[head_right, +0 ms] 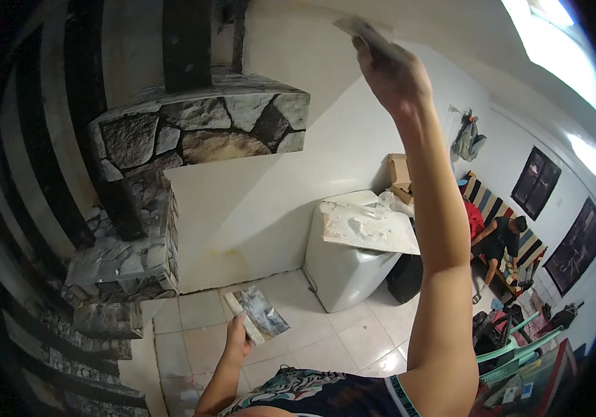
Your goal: Apply plaster to a stone-textured wall surface using a putty knife and a hawk.
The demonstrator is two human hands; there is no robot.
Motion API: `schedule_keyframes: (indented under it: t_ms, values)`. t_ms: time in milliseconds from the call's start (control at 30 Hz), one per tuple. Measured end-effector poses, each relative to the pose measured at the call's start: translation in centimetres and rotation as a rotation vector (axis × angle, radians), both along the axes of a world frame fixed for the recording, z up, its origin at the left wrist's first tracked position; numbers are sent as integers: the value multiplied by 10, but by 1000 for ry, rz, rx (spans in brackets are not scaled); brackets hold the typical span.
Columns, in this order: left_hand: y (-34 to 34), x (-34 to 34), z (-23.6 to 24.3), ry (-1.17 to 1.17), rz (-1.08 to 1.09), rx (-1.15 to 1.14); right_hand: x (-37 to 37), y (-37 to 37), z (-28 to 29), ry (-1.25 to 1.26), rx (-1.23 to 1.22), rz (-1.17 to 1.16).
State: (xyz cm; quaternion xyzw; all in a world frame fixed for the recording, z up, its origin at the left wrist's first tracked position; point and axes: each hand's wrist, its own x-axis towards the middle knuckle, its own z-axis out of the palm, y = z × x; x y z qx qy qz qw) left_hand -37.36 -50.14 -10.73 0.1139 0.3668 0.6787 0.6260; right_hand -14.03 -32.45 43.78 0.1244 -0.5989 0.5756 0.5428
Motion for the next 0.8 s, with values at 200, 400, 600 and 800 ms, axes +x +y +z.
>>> schedule_keyframes:
  t_ms: [200, 400, 600, 800]
  values:
    - [-12, -8, 11, 43, 27, -25, -65, 35, 32, 80, -222, 152]
    - [-35, -18, 8, 90, 135, -115, -84, 82, 45, -162, -204, 264]
    - [-58, -29, -2, 66, 314, -8, -114, 93, 62, -166, -236, 347]
    - [-77, -30, -4, 31, 456, -18, -116, 108, 78, -173, -196, 344]
